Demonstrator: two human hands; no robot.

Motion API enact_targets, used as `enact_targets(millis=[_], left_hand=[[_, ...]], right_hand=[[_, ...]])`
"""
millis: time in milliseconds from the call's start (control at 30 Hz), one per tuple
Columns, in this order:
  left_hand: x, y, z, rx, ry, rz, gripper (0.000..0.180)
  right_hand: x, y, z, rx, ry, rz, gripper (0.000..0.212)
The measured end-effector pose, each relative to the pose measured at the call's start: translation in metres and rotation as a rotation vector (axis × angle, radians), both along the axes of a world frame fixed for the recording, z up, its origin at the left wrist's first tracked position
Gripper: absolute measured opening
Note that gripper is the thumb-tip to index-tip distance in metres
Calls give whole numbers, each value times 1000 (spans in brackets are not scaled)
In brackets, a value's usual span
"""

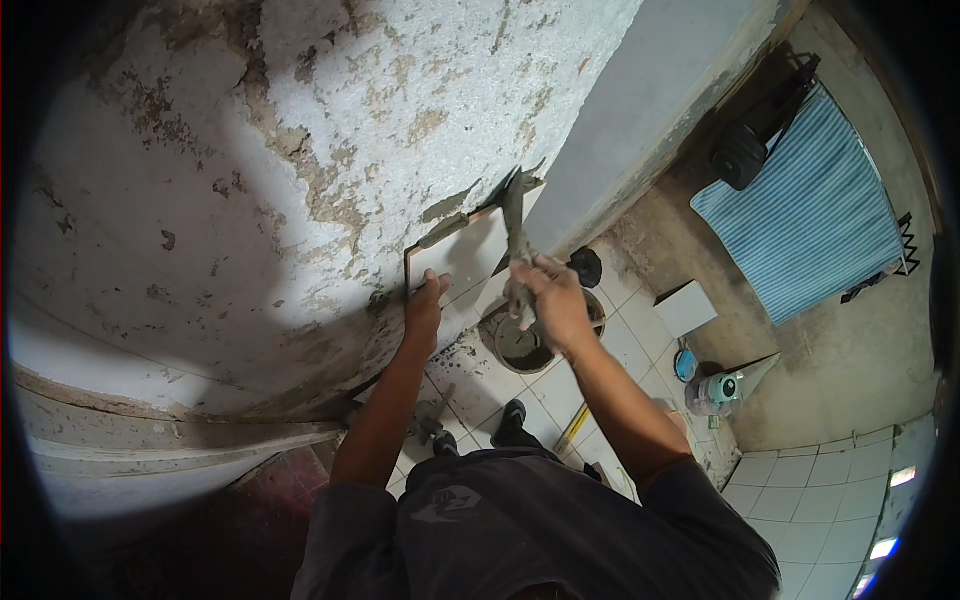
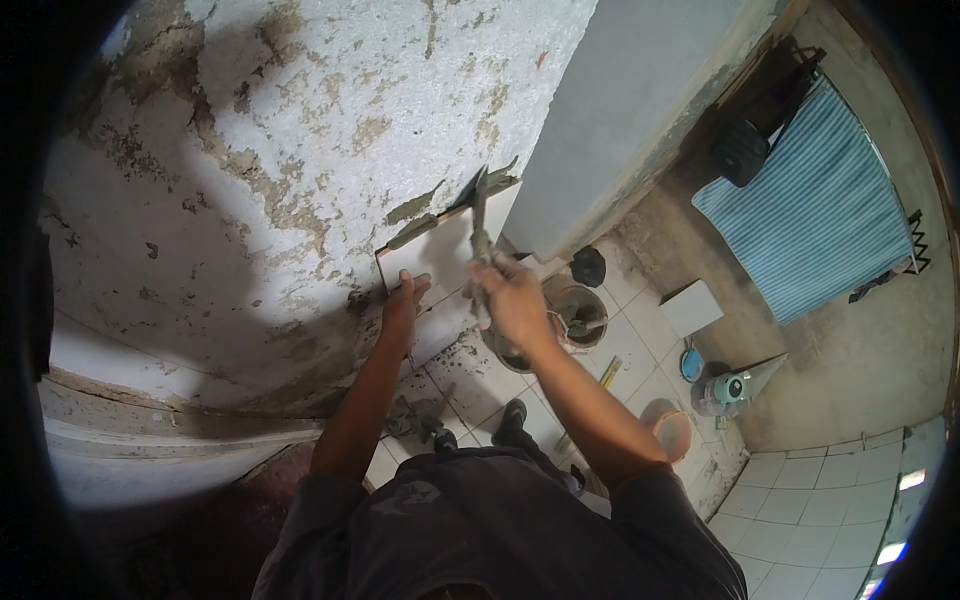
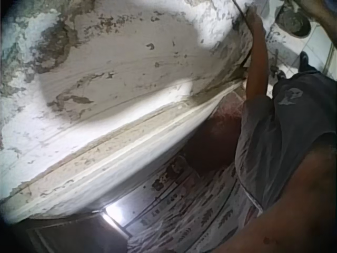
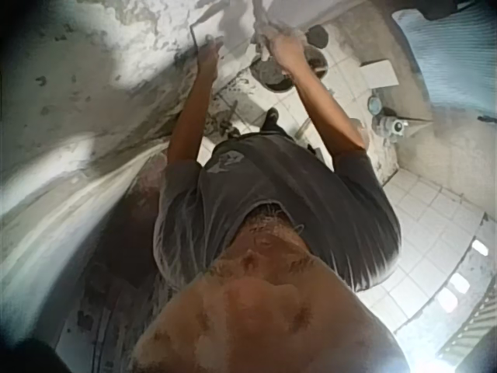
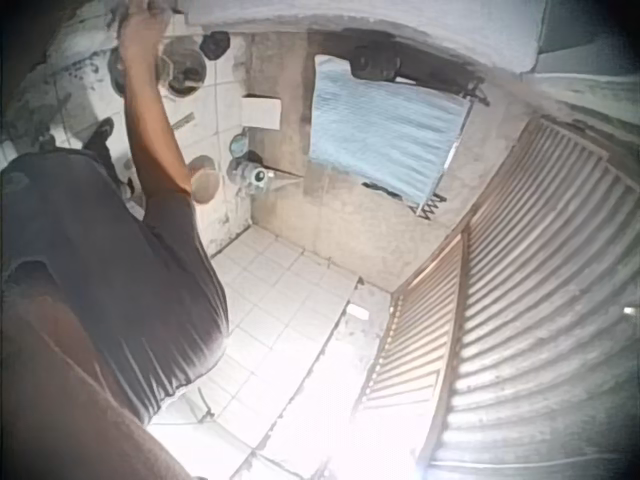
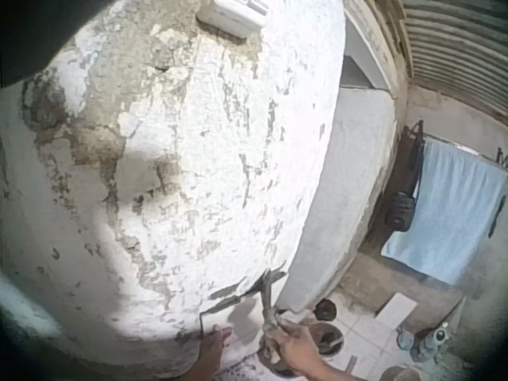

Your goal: The person applies mortar to the back of a tile using a trowel, presses the tile onto the wall structure, checks its alignment with a spirit level, and finishes the edges with more mortar using the trowel.

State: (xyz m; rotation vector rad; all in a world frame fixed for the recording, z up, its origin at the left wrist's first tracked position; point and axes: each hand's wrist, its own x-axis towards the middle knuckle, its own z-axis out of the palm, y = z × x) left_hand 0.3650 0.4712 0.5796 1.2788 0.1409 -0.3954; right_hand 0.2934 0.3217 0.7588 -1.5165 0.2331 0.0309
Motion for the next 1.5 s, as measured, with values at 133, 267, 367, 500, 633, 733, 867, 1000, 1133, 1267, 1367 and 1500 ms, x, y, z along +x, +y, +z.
enact_targets(millis=[133, 267, 367, 500, 633, 733, 867, 1000, 1133, 1267, 1367, 1500], left_hand=[[-4, -8, 11, -53, 13, 85, 69], [9, 3, -27, -186, 73, 54, 70], [5, -1, -19, -122, -43, 93, 70], [-3, -3, 14, 4, 1, 40, 66], [-3, 5, 5, 24, -61, 7, 66], [0, 5, -1, 46, -23, -11, 66], [-9, -1, 17, -17, -7, 126, 59], [-8, -2, 23, 18, -18, 72, 62], [-6, 0, 18, 15, -37, 51, 64], [-2, -2, 15, 86, -42, -10, 70], [-3, -1, 14, 110, -16, -3, 70], [-4, -2, 12, 71, -19, 22, 68]], right_hand=[[-22, 40, -5, 68, 8, -33, 23], [-38, 71, -4, 168, -4, 43, 31], [-44, 69, -3, 291, 50, 89, 38], [-56, 53, -23, 350, -87, 120, 47], [-37, 40, -74, -39, -360, 52, 50], [9, 30, -105, -594, -706, -67, 54], [57, 20, -146, -847, -861, -172, 56], [63, 10, -151, -910, -855, -205, 56], [36, 2, -147, -964, -754, -172, 55], [0, -15, -101, -1061, -550, -49, 55], [-23, -30, -62, -1106, -468, 68, 55], [-33, -44, -46, -610, -360, 91, 51]])
